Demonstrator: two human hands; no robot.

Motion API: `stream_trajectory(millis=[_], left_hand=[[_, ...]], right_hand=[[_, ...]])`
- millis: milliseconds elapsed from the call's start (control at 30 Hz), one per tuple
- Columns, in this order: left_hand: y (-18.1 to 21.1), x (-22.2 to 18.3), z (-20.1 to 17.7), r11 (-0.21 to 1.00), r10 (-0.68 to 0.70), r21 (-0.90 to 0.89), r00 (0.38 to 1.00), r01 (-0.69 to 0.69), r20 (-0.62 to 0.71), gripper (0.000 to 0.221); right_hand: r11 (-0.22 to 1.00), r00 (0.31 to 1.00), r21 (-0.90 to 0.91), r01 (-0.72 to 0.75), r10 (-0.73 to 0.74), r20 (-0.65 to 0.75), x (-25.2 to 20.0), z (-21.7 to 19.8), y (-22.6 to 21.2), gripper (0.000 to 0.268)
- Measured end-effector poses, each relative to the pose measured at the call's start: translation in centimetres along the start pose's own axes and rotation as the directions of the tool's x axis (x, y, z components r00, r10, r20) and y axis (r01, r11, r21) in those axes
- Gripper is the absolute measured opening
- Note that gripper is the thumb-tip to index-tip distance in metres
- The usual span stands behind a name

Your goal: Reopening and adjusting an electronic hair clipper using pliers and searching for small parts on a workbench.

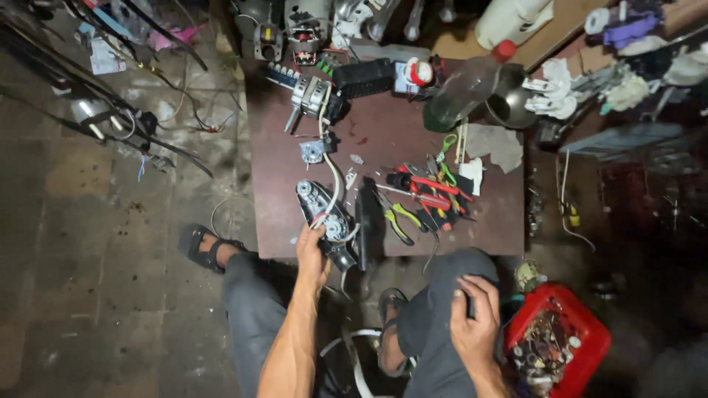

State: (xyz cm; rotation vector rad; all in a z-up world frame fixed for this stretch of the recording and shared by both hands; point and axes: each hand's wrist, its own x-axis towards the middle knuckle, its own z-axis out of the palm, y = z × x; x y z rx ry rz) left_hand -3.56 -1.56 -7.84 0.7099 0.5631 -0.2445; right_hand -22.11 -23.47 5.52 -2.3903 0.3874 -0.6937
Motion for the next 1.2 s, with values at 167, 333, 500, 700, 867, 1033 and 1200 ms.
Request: stream_trajectory(millis=[167, 333, 500, 700, 867, 1033, 1200], left_hand=[[-0.4, -0.3, 0.2, 0.998, 0.046, 0.047, 0.998, -0.047, 0.036, 0.032], [-0.8, 0.9, -0.8, 0.986, 0.081, 0.149, 0.997, -0.078, -0.015, 0.035], [-3.9, 4.7, -3.2, 0.89, 0.201, 0.431, 0.977, -0.15, -0.076, 0.04], [-3.2, 6.5, -5.4, 0.93, -0.004, 0.365, 0.996, 0.035, -0.084, 0.027], [-2.3, -0.7, 0.6, 0.926, -0.048, 0.366, 0.99, 0.094, -0.132, 0.026], [-2.2, -1.6, 2.4, 0.955, -0.024, 0.288, 0.987, 0.069, -0.156, 0.028], [-3.7, 1.4, 0.7, 0.909, 0.183, 0.4, 0.973, -0.112, -0.143, 0.032]], right_hand=[[0.985, 0.992, 0.116, -0.124, 0.125, -0.004, -1.7, -0.7, 0.4, 0.021], [0.941, 0.947, 0.125, -0.313, 0.299, 0.116, -3.6, -2.1, 0.8, 0.031], [0.884, 0.941, 0.415, -0.217, 0.302, -0.151, -5.3, -3.6, 2.7, 0.033], [0.109, 0.251, 0.702, -0.704, 0.963, 0.103, -14.0, -6.3, 14.0, 0.043], [-0.153, -0.184, 0.827, -0.541, 0.981, 0.062, -26.7, -8.0, 24.9, 0.059], [-0.224, -0.181, 0.756, -0.615, 0.973, 0.141, -31.2, -7.9, 33.2, 0.078], [-0.289, -0.154, 0.828, -0.481, 0.957, 0.245, -31.7, -6.5, 37.8, 0.036]])
